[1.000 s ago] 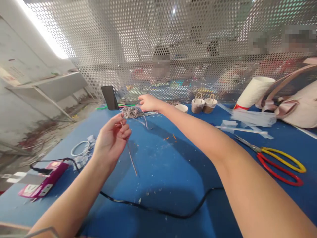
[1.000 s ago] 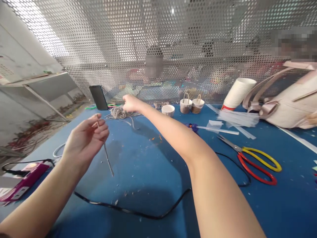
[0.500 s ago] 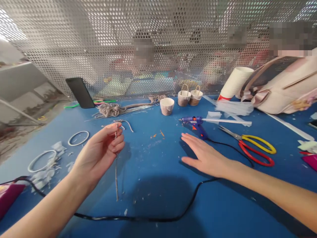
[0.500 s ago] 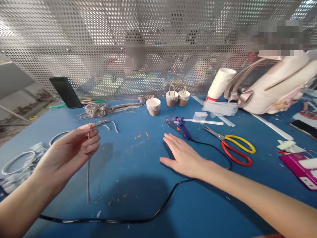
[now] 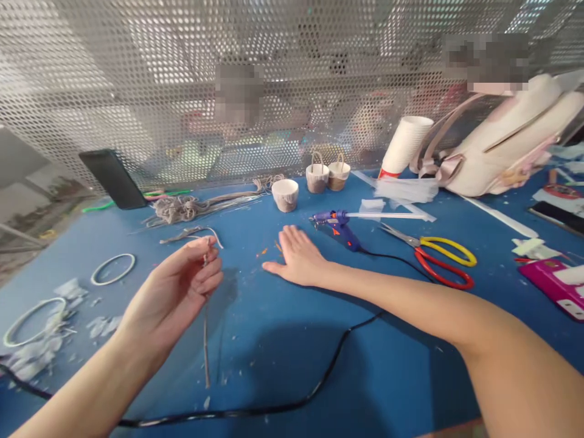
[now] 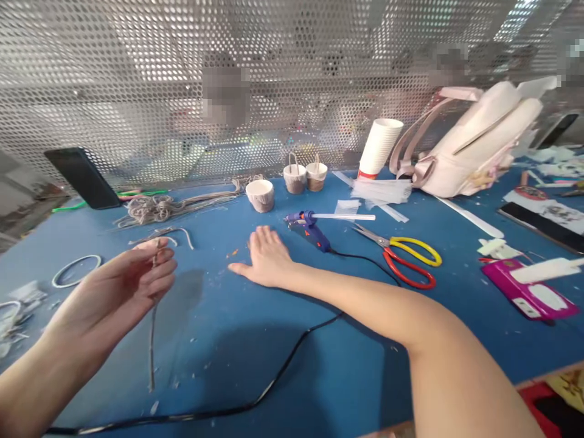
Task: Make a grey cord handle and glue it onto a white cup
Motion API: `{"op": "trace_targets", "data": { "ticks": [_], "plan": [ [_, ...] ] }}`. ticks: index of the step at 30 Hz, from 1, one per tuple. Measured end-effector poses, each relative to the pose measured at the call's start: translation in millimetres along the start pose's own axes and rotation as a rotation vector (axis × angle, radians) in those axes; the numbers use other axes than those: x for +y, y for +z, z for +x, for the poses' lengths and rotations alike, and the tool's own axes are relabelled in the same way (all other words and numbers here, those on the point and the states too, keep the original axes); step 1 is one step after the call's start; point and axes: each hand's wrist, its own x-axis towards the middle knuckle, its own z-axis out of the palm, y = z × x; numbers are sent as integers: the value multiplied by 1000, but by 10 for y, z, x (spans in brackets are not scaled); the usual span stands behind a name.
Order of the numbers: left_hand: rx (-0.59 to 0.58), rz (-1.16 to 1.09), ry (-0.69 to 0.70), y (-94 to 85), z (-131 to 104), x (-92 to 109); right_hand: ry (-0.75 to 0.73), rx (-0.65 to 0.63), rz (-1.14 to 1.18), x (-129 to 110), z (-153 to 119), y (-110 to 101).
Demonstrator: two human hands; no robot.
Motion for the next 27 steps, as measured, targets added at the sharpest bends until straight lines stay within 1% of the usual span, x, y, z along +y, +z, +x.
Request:
{"op": "trace_targets", "data": {
  "ticks": [2,3,4,5,7,9,11,13,14,15,16,17,18,20,22,23,24,25,26,27],
  "plan": [
    [-9,11,1,7,7,-1,-258,9,19,-107,45,-11],
    [-7,17,3,9,5,6,-359,9,19,-140,31,-31],
    [-2,22,8,9,1,20,-418,9,13,-153,-8,-62],
    [5,24,15,6,-7,39,-435,9,2,-139,-72,-103],
    [18,26,31,-7,-25,87,-394,0,-18,-23,-267,-209],
    [33,31,46,-26,-37,137,-323,-21,-30,196,-520,-323],
    [46,36,59,-39,-34,175,-212,-89,-43,449,-772,-405],
    [59,33,66,-30,-17,194,-121,-197,-66,629,-946,-414],
    [61,33,66,-15,-6,198,-102,-238,-71,659,-979,-381],
    [61,34,66,9,7,198,-110,-261,-67,635,-966,-324],
    [58,38,66,40,19,196,-144,-266,-53,554,-902,-243],
    [50,43,64,79,29,194,-210,-260,-25,419,-787,-145],
    [35,47,65,122,36,191,-280,-236,8,235,-626,-38],
    [-1,51,75,217,35,193,-426,-197,66,-225,-216,159],
    [-28,60,94,298,7,212,-550,-224,165,-682,194,256],
    [-27,69,105,324,-16,228,-590,-208,250,-857,351,250],
    [-17,77,115,337,-43,251,-616,-172,331,-974,457,207],
    [-11,81,125,335,-70,277,-628,-142,408,-1021,505,136],
    [-12,81,135,319,-94,308,-610,-120,482,-998,496,49],
    [-21,77,143,291,-112,341,-555,-129,560,-916,436,-43]
  ]
}}
